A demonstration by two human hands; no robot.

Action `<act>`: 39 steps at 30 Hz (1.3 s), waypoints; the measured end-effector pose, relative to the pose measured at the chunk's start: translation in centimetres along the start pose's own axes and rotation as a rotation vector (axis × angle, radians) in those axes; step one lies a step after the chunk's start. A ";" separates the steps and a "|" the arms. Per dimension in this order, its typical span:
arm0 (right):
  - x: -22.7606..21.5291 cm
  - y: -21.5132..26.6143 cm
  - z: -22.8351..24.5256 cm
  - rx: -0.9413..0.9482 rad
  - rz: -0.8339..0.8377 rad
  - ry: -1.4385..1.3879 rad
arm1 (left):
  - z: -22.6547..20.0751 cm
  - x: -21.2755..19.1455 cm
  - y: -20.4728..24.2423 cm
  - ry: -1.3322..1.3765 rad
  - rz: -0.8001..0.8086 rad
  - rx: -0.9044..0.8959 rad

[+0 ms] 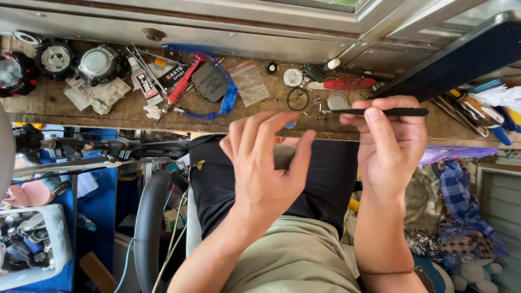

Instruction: The person uses tweezers to pick up and place small metal pins into a blue circular component on a cluttered workbench. They repeatedly adjust the pins and the component, occasionally picking up and setting down the tweezers.

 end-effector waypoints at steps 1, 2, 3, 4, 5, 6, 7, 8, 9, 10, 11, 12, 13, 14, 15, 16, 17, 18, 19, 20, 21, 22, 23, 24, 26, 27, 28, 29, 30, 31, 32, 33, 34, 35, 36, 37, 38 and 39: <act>0.0 0.1 0.2 -0.002 -0.002 -0.002 | -0.3 0.3 -0.1 0.001 0.000 0.003; 0.0 0.2 0.4 0.002 -0.003 -0.019 | -0.4 0.5 -0.1 0.028 0.005 -0.027; 0.0 0.2 0.5 0.005 -0.004 -0.037 | -0.5 0.8 -0.1 0.056 0.010 -0.056; 0.0 0.3 0.6 0.005 -0.007 -0.038 | -0.6 1.0 0.0 0.056 0.012 -0.055; 0.0 0.4 0.7 0.009 0.004 -0.048 | -0.7 1.2 0.1 0.081 0.031 -0.084; 0.0 0.5 0.8 0.013 0.014 -0.058 | -0.7 1.5 0.2 0.105 0.051 -0.114; -0.2 0.4 0.8 0.014 0.012 -0.058 | -0.9 1.6 0.2 0.104 0.053 -0.113; -0.2 0.4 0.8 0.017 0.020 -0.064 | -1.0 1.7 0.2 0.137 0.060 -0.129; -0.3 0.5 0.8 0.020 0.028 -0.069 | -1.1 1.7 0.2 0.170 0.067 -0.145; -0.3 0.5 0.9 0.021 0.026 -0.070 | -1.2 1.8 0.3 0.168 0.069 -0.145; -0.4 0.5 0.9 0.029 0.022 -0.077 | -1.2 1.9 0.3 0.168 0.087 -0.172; -0.4 0.5 1.0 0.036 0.017 -0.084 | -1.2 2.0 0.4 0.167 0.105 -0.199; -0.5 0.5 1.0 0.037 0.015 -0.086 | -1.4 2.0 0.3 0.166 0.107 -0.198; -0.6 0.5 1.0 0.052 0.018 -0.094 | -1.5 2.0 0.3 0.187 0.108 -0.210; -0.7 0.5 1.0 0.066 0.021 -0.101 | -1.6 2.1 0.2 0.208 0.110 -0.223; -0.7 0.5 1.1 0.065 0.018 -0.102 | -1.7 2.1 0.2 0.209 0.113 -0.220; -0.8 0.5 1.2 0.056 0.016 -0.091 | -1.9 2.2 0.1 0.224 0.112 -0.220; -0.9 0.6 1.4 0.048 0.013 -0.080 | -2.0 2.2 0.1 0.240 0.112 -0.221; -1.0 0.6 1.4 0.046 0.008 -0.080 | -2.2 2.2 0.0 0.241 0.116 -0.218; -1.1 0.5 1.4 0.048 0.012 -0.099 | -2.4 2.3 -0.1 0.255 0.116 -0.215; -1.2 0.5 1.4 0.049 0.016 -0.118 | -2.6 2.4 -0.1 0.269 0.115 -0.211; -1.4 0.5 1.4 0.043 0.008 -0.117 | -2.7 2.5 -0.1 0.276 0.122 -0.207; -1.5 0.4 1.4 0.068 0.000 -0.132 | -2.8 2.6 0.0 0.267 0.128 -0.208; -1.6 0.4 1.3 0.092 -0.009 -0.146 | -2.9 2.7 0.0 0.258 0.136 -0.209; -1.9 0.3 1.5 0.094 -0.016 -0.151 | -3.2 3.0 0.2 0.263 0.141 -0.206; -1.9 0.3 1.5 0.102 -0.014 -0.157 | -3.3 3.1 0.2 0.262 0.140 -0.208; -2.1 0.2 1.7 0.098 -0.021 -0.159 | -3.4 3.2 0.3 0.266 0.145 -0.203; -2.1 0.2 1.8 0.091 -0.011 -0.141 | -3.4 3.3 0.4 0.256 0.153 -0.228; -2.1 0.2 1.9 0.086 0.002 -0.124 | -3.4 3.4 0.5 0.243 0.159 -0.255; -2.3 0.2 2.0 0.083 -0.003 -0.126 | -3.5 3.5 0.6 0.244 0.162 -0.250; -2.4 0.2 1.9 0.093 0.003 -0.139 | -3.6 3.5 0.6 0.233 0.159 -0.254; -2.4 0.2 1.9 0.103 0.009 -0.151 | -3.6 3.5 0.7 0.221 0.156 -0.257; -2.5 0.2 1.9 0.102 0.006 -0.154 | -3.8 3.5 0.7 0.221 0.157 -0.254; -2.6 0.2 2.0 0.087 0.011 -0.150 | -3.8 3.6 0.8 0.206 0.161 -0.257; -2.6 0.3 2.1 0.071 0.015 -0.146 | -3.9 3.6 0.8 0.192 0.164 -0.261; -2.7 0.3 2.2 0.071 0.013 -0.148 | -4.0 3.6 0.9 0.191 0.166 -0.258; -2.8 0.3 2.3 0.059 0.008 -0.131 | -4.0 3.7 1.0 0.188 0.166 -0.257; -2.9 0.3 2.4 0.048 0.004 -0.114 | -4.1 3.7 1.0 0.185 0.167 -0.256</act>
Point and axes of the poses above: each hand's wrist, its own y-axis away from the middle knuckle, its own x-axis out of the palm, z = x × y, the point moved 5 cm from there along -y, towards the middle knuckle, and after that the axes turned 15 degrees about -z, right-handed, at the moved point
